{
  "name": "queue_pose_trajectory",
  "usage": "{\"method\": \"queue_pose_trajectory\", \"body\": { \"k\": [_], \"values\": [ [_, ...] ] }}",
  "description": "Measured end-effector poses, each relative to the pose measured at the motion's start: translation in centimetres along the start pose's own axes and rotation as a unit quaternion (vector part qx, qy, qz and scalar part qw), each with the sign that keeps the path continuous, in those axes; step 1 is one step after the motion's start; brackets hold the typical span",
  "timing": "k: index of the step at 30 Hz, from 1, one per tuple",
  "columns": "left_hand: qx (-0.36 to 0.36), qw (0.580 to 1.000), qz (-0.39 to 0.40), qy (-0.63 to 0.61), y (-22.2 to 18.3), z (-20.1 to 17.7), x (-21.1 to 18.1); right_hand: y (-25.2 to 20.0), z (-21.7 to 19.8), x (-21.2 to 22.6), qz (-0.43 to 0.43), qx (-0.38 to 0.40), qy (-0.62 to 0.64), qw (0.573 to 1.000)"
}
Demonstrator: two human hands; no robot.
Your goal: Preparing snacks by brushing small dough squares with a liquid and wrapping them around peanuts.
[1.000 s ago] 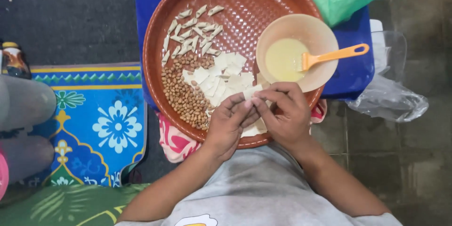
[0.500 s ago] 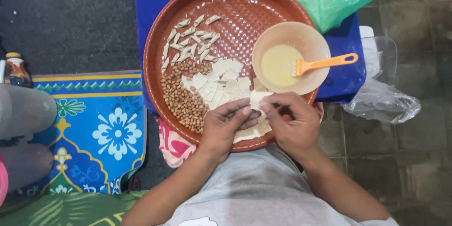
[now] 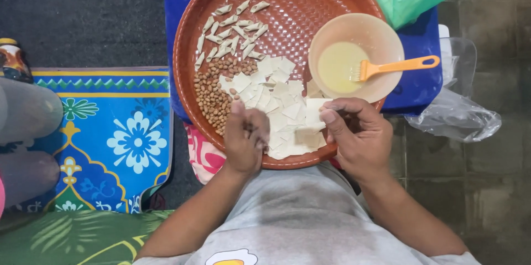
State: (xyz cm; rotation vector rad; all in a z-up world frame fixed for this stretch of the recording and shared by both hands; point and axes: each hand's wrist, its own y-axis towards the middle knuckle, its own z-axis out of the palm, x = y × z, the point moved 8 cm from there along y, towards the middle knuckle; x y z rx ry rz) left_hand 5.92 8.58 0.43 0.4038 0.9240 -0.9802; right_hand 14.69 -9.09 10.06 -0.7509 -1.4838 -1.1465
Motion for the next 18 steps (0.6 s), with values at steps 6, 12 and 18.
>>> {"method": "queue_pose_trajectory", "body": {
  "k": [6, 12, 18],
  "values": [
    [0.140, 0.986, -0.030, 0.090, -0.5, 2.7, -1.0, 0.1, 1.3, -0.8, 0.017, 0.024, -0.042, 0.999],
    [0.120, 0.981, -0.085, 0.124, -0.5, 4.0, -2.0, 1.7, 3.4, 1.5, -0.058, 0.054, -0.148, 0.986],
    [0.088, 0.983, -0.079, 0.144, -0.5, 3.3, -2.1, 1.9, 3.5, 2.3, -0.112, 0.064, -0.185, 0.974]
  ]
}}
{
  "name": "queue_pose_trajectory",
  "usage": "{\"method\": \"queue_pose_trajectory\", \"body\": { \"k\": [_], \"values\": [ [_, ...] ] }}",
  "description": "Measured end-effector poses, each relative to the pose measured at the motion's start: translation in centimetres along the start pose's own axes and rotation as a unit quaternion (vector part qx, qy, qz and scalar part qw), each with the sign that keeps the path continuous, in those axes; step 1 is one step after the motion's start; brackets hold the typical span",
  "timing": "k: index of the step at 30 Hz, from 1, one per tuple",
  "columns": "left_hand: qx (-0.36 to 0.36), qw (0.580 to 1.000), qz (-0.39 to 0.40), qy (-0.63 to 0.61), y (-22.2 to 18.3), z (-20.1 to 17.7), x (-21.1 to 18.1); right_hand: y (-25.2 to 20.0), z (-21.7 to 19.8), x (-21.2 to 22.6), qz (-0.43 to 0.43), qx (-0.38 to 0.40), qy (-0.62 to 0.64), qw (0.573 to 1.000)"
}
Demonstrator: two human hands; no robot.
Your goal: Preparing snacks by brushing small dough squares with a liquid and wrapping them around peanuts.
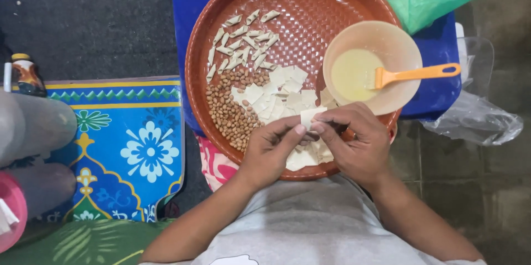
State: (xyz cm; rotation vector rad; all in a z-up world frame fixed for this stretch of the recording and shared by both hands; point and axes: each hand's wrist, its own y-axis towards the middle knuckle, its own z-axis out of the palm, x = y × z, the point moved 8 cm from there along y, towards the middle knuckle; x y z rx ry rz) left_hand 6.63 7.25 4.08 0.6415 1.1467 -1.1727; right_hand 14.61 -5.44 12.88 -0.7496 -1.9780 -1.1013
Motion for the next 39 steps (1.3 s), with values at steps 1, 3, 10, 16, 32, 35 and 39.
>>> {"method": "queue_pose_trajectory", "body": {
  "k": [1, 3, 10, 16, 32, 35, 39],
  "values": [
    [-0.001, 1.000, -0.001, 0.002, -0.1, 0.1, 0.0, -0.1, -0.2, 0.0, 0.001, -0.001, 0.002, 1.000],
    [-0.014, 1.000, 0.000, 0.003, -0.2, 0.1, 0.0, -0.2, -0.5, 0.6, -0.029, 0.005, -0.012, 0.999],
    [-0.040, 0.999, -0.002, -0.028, -1.3, 1.3, 1.3, -1.4, -2.0, 1.6, -0.068, -0.007, -0.001, 0.998],
    [-0.064, 0.996, -0.019, -0.058, -1.7, 2.6, 2.6, -2.5, -3.4, 1.2, -0.083, -0.034, 0.011, 0.996],
    [-0.095, 0.987, -0.015, -0.129, -0.8, 2.5, 6.5, -2.8, -2.6, -0.8, -0.063, -0.019, 0.038, 0.997],
    [-0.102, 0.987, -0.017, -0.121, -0.9, 2.1, 6.6, -2.9, -2.2, -0.6, -0.067, -0.010, 0.032, 0.997],
    [-0.109, 0.986, -0.027, -0.123, -0.9, 1.7, 7.3, -3.2, -1.7, -0.6, -0.082, 0.004, -0.015, 0.997]
  ]
}}
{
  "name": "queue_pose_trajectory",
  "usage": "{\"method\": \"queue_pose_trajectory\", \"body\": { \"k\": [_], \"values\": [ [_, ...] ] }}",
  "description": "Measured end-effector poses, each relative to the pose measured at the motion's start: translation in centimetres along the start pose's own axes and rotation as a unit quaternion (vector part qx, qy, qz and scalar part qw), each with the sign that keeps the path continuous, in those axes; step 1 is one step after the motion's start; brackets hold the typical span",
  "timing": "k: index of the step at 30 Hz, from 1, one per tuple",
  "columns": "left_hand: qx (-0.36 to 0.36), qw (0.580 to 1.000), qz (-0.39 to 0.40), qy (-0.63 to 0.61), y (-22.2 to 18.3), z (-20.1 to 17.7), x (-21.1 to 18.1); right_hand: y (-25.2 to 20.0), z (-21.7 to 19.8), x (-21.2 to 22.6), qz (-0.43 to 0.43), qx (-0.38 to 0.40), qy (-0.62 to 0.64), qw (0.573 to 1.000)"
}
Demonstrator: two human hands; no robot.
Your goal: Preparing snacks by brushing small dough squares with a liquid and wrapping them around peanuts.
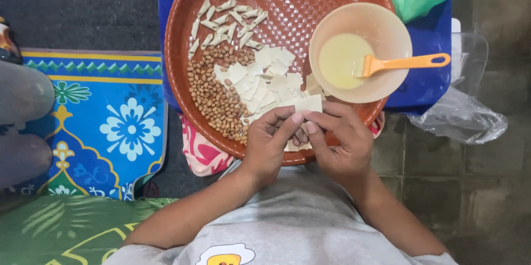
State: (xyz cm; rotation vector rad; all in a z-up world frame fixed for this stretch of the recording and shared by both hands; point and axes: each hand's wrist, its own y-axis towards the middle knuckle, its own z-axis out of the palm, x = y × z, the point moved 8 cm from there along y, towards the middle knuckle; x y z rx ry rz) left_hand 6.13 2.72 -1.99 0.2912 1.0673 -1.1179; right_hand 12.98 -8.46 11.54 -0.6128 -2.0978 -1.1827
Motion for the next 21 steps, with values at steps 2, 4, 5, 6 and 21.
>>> {"method": "queue_pose_trajectory", "body": {
  "k": [2, 4, 5, 6, 21],
  "values": [
    [0.000, 1.000, -0.002, 0.000, -0.2, 0.0, -0.1, -0.1, -0.1, 0.1, -0.005, -0.003, -0.015, 1.000],
    [0.001, 1.000, -0.003, 0.000, -0.2, 0.0, -0.4, -0.3, -0.4, -0.4, -0.010, -0.007, -0.030, 0.999],
    [0.002, 1.000, -0.006, 0.000, -0.2, 0.0, -0.4, -0.5, -1.2, -0.6, -0.025, -0.047, -0.045, 0.998],
    [0.003, 1.000, -0.009, 0.001, -0.2, 0.0, -0.5, -0.8, -2.1, -0.9, -0.041, -0.088, -0.059, 0.994],
    [-0.007, 1.000, -0.006, 0.025, 4.4, 1.0, -5.5, 0.3, -10.5, -12.4, 0.217, -0.100, -0.183, 0.954]
  ]
}}
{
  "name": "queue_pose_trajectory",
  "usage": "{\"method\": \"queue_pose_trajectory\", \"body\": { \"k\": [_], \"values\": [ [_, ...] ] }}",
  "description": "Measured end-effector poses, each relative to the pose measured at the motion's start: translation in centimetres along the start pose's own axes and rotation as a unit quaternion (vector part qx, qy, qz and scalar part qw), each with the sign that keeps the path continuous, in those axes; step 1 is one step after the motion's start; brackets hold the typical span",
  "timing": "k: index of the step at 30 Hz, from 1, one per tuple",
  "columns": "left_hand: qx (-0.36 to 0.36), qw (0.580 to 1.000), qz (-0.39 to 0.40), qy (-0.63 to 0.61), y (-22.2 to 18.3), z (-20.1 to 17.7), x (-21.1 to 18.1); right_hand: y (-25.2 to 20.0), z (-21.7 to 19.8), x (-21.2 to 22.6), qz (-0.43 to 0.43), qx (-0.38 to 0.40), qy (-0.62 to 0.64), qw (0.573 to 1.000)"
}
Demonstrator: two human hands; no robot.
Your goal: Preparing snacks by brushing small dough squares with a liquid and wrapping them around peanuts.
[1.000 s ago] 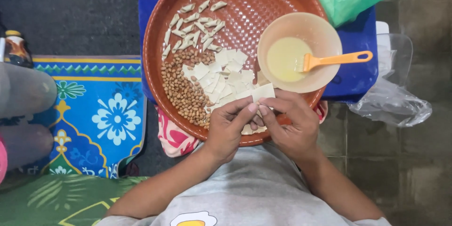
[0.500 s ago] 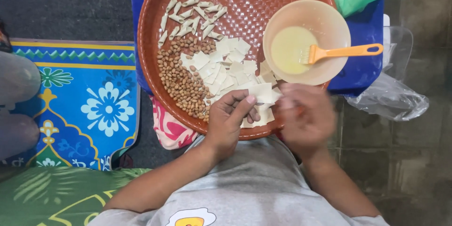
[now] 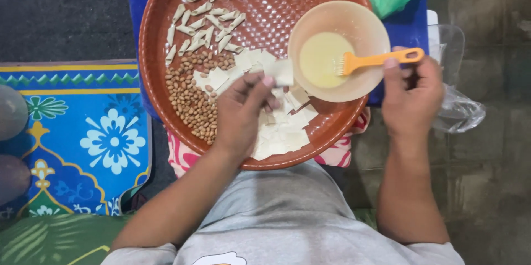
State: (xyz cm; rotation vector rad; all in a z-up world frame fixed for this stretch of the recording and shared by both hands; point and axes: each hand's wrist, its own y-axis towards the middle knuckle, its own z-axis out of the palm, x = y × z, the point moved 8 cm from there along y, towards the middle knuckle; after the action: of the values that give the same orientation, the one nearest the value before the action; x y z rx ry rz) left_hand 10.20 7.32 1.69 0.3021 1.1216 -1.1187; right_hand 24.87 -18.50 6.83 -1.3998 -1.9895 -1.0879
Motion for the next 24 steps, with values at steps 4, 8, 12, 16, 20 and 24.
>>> {"method": "queue_pose_trajectory", "body": {
  "k": [4, 8, 12, 16, 20, 24],
  "values": [
    [0.026, 0.999, 0.016, -0.016, 2.1, 1.6, -1.1, 0.6, 0.9, 3.7, -0.119, 0.025, -0.058, 0.991],
    [0.026, 0.998, 0.048, -0.037, 3.8, 2.1, -1.2, 1.4, 2.4, 4.6, -0.186, 0.081, -0.110, 0.973],
    [0.041, 0.999, 0.031, -0.017, 4.3, 2.5, -0.8, 2.1, 2.4, 6.3, -0.155, 0.117, -0.065, 0.979],
    [0.043, 0.999, 0.011, 0.011, 3.9, 3.3, -0.4, 1.6, 1.3, 6.0, -0.131, 0.046, 0.017, 0.990],
    [0.020, 0.995, -0.029, 0.093, 3.4, 3.6, -0.3, 1.0, 0.5, 4.4, -0.089, -0.025, 0.110, 0.990],
    [0.018, 0.986, -0.045, 0.161, 3.0, 4.2, -1.8, 0.7, -0.3, 3.9, -0.082, -0.075, 0.149, 0.983]
  ]
}}
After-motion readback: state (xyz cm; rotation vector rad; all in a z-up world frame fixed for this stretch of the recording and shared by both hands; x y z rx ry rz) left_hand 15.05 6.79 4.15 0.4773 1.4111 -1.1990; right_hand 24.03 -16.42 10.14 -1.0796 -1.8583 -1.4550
